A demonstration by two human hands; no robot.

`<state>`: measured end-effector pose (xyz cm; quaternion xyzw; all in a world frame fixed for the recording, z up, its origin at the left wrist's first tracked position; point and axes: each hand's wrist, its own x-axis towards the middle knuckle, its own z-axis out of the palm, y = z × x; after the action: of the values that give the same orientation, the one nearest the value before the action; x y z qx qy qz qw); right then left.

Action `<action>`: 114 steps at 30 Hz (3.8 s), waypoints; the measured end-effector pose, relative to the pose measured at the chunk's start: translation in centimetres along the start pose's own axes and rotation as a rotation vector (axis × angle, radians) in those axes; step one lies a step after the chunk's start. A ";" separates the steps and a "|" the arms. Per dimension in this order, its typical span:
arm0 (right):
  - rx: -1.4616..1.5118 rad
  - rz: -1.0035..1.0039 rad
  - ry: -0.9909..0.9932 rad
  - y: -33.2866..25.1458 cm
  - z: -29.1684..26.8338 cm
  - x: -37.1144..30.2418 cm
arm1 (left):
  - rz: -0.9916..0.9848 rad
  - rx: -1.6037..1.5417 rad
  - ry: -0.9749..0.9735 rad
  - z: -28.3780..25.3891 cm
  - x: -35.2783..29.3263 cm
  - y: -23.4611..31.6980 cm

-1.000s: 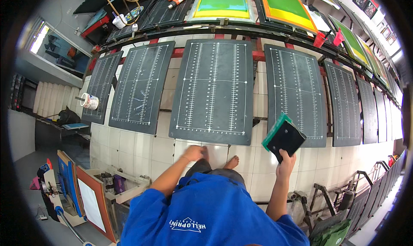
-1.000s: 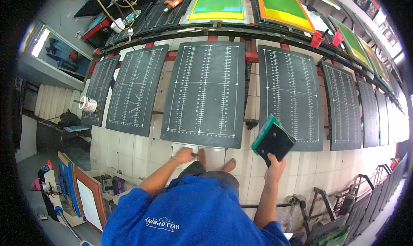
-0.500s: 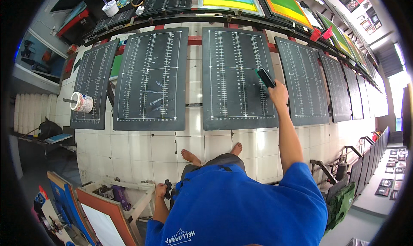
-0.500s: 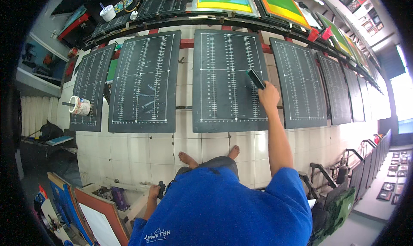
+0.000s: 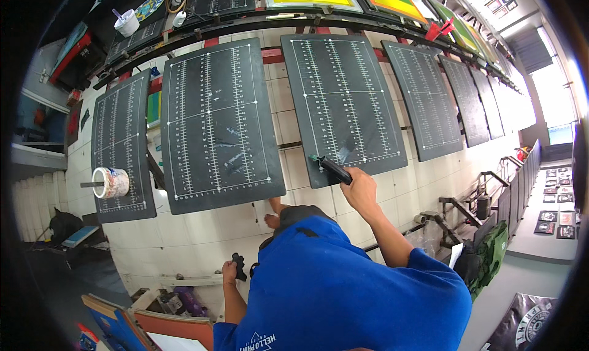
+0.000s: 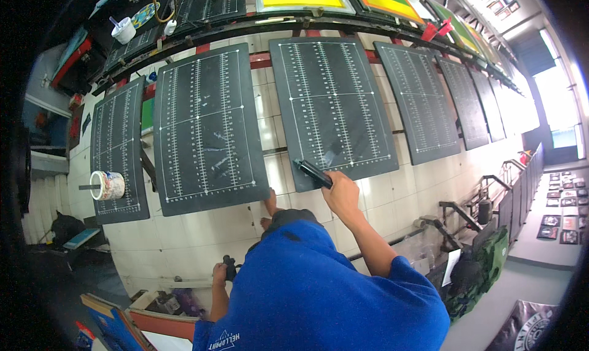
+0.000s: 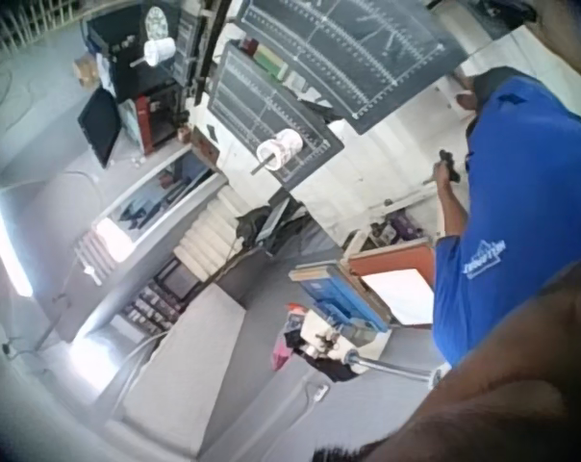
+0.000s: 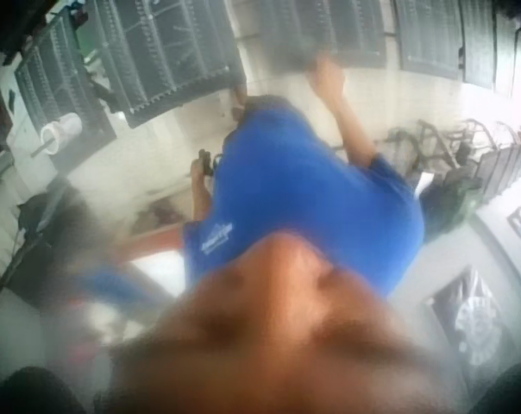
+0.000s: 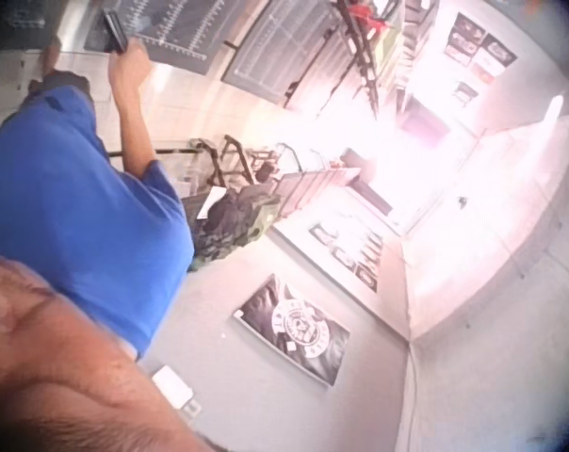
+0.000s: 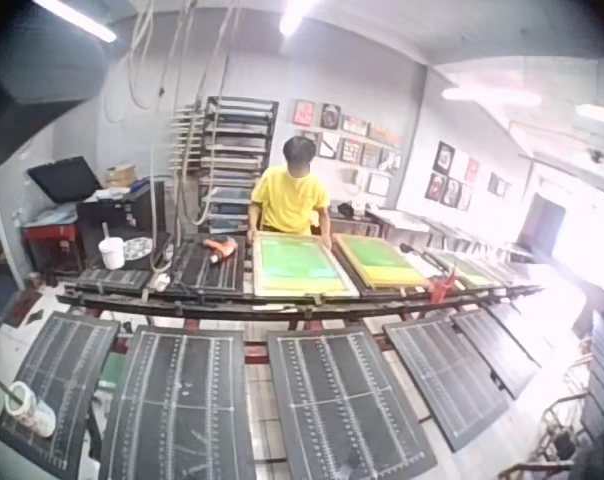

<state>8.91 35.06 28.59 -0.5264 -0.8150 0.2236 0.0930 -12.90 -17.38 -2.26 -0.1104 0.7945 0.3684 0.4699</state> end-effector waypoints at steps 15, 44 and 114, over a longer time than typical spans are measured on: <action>0.182 -0.434 -0.013 -19.1 10.4 17.6 | 0.278 -0.021 0.241 -11.0 0.5 16.1; -0.395 -0.588 -0.392 -34.6 21.3 -5.6 | 0.740 0.480 1.083 -38.0 9.6 38.1; 0.832 -0.184 -0.665 -54.1 25.8 14.4 | 1.001 -0.447 0.089 -27.5 9.2 42.6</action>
<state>-51.41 22.45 29.65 -0.2722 -0.6859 0.6731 0.0498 -58.32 -4.76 18.55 0.1685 0.6717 0.7016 0.1680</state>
